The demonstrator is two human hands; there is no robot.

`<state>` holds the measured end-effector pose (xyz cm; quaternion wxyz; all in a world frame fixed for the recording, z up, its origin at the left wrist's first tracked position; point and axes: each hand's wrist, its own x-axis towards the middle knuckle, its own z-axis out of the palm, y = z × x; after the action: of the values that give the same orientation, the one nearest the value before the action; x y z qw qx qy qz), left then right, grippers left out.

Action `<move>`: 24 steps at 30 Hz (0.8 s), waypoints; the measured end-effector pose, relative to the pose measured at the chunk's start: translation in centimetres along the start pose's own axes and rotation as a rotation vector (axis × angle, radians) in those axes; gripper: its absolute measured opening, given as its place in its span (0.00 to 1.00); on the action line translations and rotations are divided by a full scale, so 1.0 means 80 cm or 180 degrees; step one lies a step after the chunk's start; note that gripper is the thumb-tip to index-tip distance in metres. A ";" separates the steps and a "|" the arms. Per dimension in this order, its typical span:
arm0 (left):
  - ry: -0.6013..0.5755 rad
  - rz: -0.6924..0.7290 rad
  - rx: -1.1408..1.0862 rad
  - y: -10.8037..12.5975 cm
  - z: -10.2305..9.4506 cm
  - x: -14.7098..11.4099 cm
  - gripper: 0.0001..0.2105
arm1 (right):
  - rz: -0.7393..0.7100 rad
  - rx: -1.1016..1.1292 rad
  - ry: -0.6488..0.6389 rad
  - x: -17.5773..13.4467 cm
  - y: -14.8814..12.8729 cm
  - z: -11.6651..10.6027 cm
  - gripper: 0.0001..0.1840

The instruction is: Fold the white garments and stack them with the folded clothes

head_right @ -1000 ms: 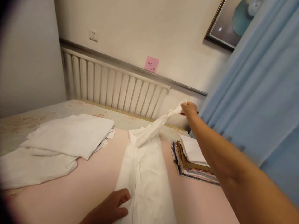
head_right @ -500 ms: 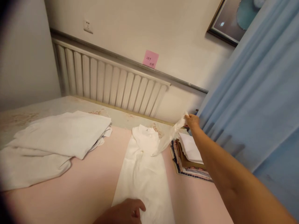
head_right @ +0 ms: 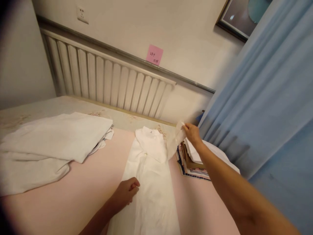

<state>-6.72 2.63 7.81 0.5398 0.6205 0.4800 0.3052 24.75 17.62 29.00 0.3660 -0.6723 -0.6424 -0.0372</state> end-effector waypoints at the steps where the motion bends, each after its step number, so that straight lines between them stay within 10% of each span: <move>1: 0.0064 -0.0038 -0.0003 0.000 0.000 0.002 0.05 | -0.0098 -0.0009 -0.0123 -0.024 -0.002 0.008 0.10; 10: 0.0468 -0.0224 0.0159 0.004 -0.009 0.004 0.05 | -0.0816 0.0069 -0.2987 -0.248 0.004 0.073 0.06; 17: 0.0443 -0.0236 0.0008 -0.007 -0.004 0.011 0.04 | 0.0931 0.1148 -0.2302 -0.245 -0.046 0.139 0.07; 24: 0.0473 -0.0188 0.0049 -0.011 -0.007 0.014 0.05 | 0.1383 0.0907 -0.2202 -0.231 -0.083 0.218 0.13</move>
<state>-7.05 3.82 6.95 0.5067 0.5858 0.5392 0.3306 8.32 10.96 9.62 0.2176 -0.7075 -0.5696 0.3573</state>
